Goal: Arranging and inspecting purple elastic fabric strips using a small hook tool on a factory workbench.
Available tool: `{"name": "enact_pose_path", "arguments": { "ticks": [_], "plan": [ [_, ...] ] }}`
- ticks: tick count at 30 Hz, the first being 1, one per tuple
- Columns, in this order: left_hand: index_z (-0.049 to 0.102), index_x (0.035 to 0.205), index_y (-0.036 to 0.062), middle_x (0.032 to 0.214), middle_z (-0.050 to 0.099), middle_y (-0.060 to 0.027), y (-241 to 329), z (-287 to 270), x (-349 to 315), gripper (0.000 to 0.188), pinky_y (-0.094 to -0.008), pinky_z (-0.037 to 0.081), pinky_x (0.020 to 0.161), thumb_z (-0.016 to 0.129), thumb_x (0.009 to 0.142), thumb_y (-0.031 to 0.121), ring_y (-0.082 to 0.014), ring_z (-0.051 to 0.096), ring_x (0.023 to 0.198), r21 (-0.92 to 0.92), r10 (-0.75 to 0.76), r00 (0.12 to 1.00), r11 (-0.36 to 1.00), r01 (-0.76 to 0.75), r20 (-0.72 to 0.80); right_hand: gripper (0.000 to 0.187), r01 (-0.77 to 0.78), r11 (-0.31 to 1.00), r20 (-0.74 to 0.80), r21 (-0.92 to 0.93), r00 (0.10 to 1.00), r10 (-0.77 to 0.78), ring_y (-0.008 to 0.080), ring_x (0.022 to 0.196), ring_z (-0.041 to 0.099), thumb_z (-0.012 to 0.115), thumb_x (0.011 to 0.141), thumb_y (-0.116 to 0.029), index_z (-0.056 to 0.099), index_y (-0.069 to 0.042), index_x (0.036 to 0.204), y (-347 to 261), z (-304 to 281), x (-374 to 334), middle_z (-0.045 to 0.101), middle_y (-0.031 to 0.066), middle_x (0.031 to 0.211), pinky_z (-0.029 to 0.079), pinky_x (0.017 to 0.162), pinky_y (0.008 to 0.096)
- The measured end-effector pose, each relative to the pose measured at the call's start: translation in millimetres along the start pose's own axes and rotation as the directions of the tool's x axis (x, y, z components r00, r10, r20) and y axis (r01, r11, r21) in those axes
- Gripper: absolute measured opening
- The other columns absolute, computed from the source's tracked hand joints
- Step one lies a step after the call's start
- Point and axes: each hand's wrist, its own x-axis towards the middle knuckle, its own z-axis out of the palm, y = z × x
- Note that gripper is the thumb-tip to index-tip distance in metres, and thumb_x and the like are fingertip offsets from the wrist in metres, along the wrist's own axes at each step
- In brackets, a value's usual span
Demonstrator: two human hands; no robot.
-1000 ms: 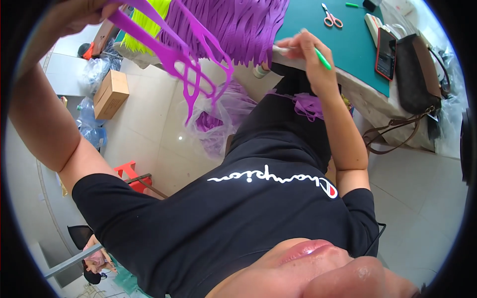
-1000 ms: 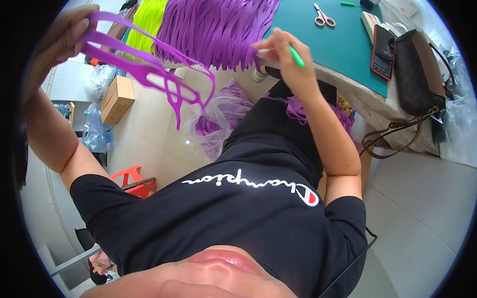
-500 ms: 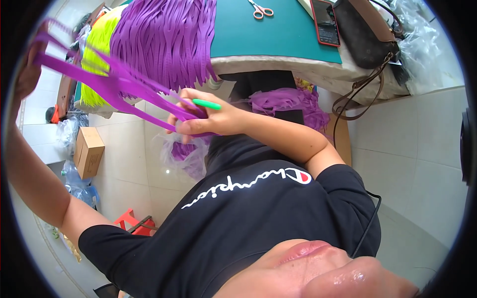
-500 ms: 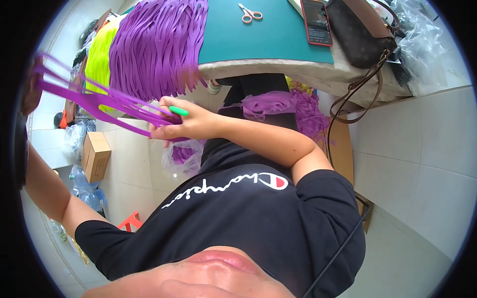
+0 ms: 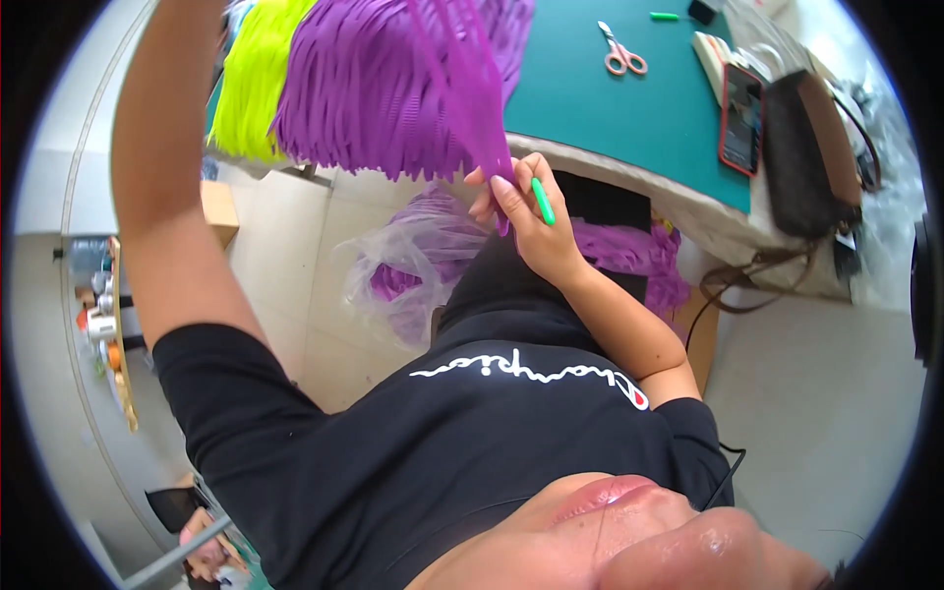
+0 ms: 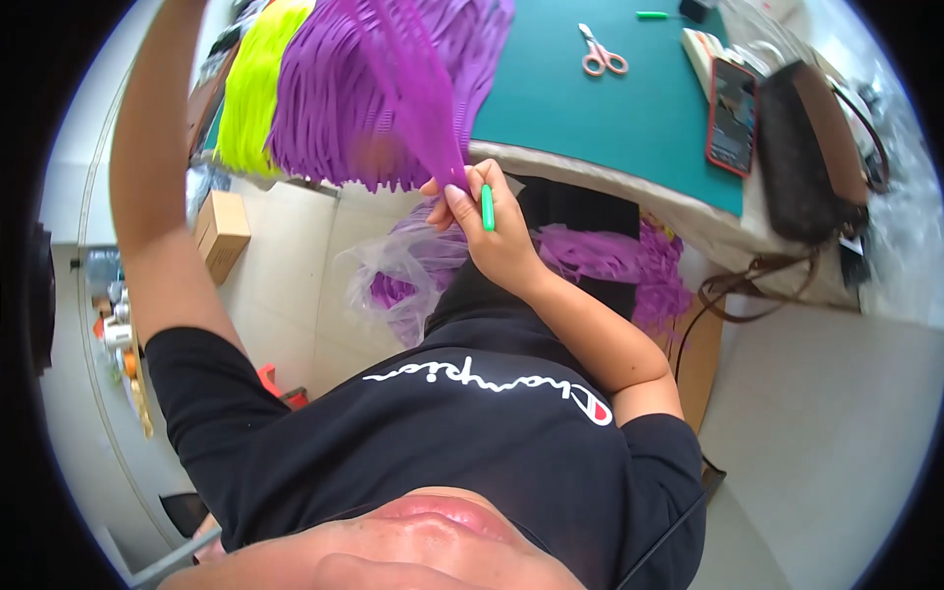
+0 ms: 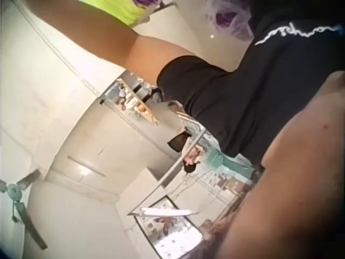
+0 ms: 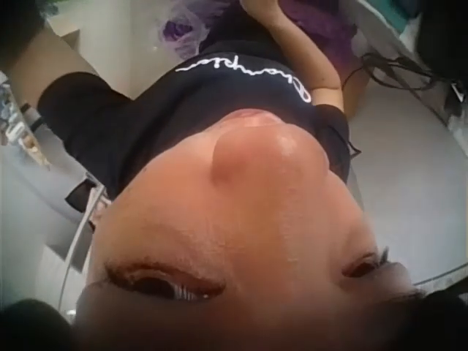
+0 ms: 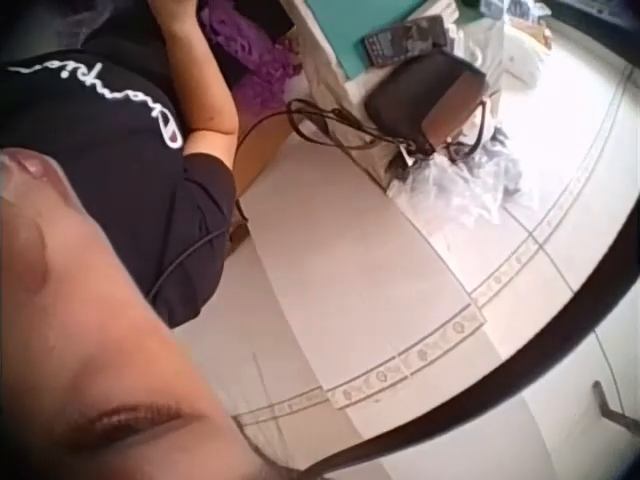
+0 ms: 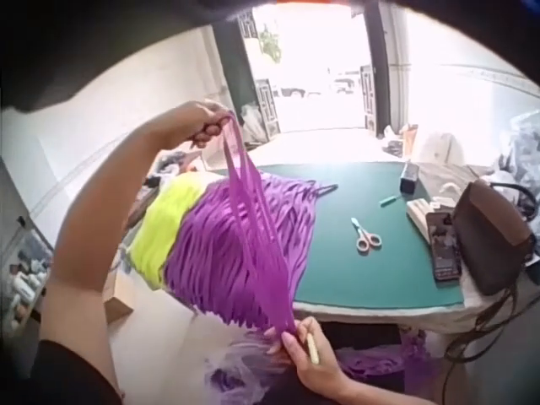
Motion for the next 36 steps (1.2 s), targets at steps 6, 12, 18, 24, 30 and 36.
{"name": "enact_pose_path", "arguments": {
  "ticks": [6, 12, 18, 24, 30, 36],
  "plan": [
    [0.060, 0.082, 0.0042, 0.074, 0.059, -0.0124, -40, -12, 85, 0.014, -0.0364, 0.043, 0.055, 0.049, 0.078, 0.011, -0.0224, 0.056, 0.067, 0.690, 0.186, 0.980, 0.718, -0.087, -0.070, 0.011, 0.000, 1.000, -0.038, -0.009, 0.999, 0.000, 0.0137, 0.075, 0.063, 0.043, 0.099, -0.007, 0.036, -0.005, 0.090, -1, 53, 43, 0.061, 0.0134, 0.095, 0.052, 0.071, 0.0271],
    [0.065, 0.096, 0.0064, 0.099, 0.066, -0.0180, -59, -5, 156, 0.024, -0.0424, 0.049, 0.076, 0.049, 0.085, 0.020, -0.0327, 0.064, 0.092, 0.714, 0.016, 0.986, 0.688, -0.132, 0.166, 0.012, -0.039, 0.998, -0.089, -0.056, 0.995, 0.034, 0.0165, 0.074, 0.065, 0.042, 0.099, -0.007, 0.036, -0.003, 0.090, 21, 85, 96, 0.061, 0.0142, 0.094, 0.054, 0.066, 0.0278],
    [0.068, 0.102, 0.0078, 0.108, 0.066, -0.0167, -151, 61, 205, 0.026, -0.0405, 0.050, 0.083, 0.050, 0.086, 0.017, -0.0320, 0.063, 0.100, 0.842, 0.065, 0.998, 0.537, -0.057, 0.026, 0.015, -0.110, 0.982, -0.087, -0.150, 0.991, 0.098, 0.0210, 0.071, 0.064, 0.049, 0.093, 0.001, 0.034, -0.001, 0.088, 41, 100, 110, 0.058, 0.0157, 0.084, 0.050, 0.063, 0.0306],
    [0.060, 0.120, 0.0143, 0.124, 0.059, -0.0162, -118, 99, 208, 0.034, -0.0419, 0.043, 0.096, 0.056, 0.087, 0.024, -0.0332, 0.053, 0.117, 0.694, -0.481, 0.833, 0.698, 0.174, 0.275, 0.013, -0.033, 0.934, 0.262, -0.356, 0.956, 0.134, 0.0425, 0.068, 0.055, 0.053, 0.082, 0.003, 0.043, 0.000, 0.089, 23, 99, 79, 0.054, 0.0212, 0.073, 0.043, 0.061, 0.0428],
    [0.056, 0.124, 0.0164, 0.129, 0.053, -0.0182, -179, 49, 175, 0.037, -0.0425, 0.038, 0.102, 0.059, 0.088, 0.027, -0.0354, 0.047, 0.122, 0.711, 0.335, 0.942, 0.661, -0.241, 0.008, 0.026, -0.127, 0.876, 0.639, -0.465, 0.637, 0.432, 0.0363, 0.068, 0.058, 0.060, 0.092, -0.024, 0.051, -0.001, 0.083, -19, 85, 48, 0.058, 0.0174, 0.072, 0.045, 0.062, 0.0407],
    [0.055, 0.123, 0.0118, 0.122, 0.059, -0.0162, -109, 21, 7, 0.035, -0.0418, 0.040, 0.099, 0.058, 0.090, 0.024, -0.0329, 0.052, 0.117, 0.465, 0.351, 0.936, 0.831, -0.305, -0.013, 0.034, -0.200, 0.879, 0.428, -0.434, 0.812, 0.396, 0.0204, 0.072, 0.063, 0.053, 0.096, -0.031, 0.059, 0.001, 0.087, -61, 3, 8, 0.066, 0.0115, 0.083, 0.051, 0.068, 0.0318]
  ]
}}
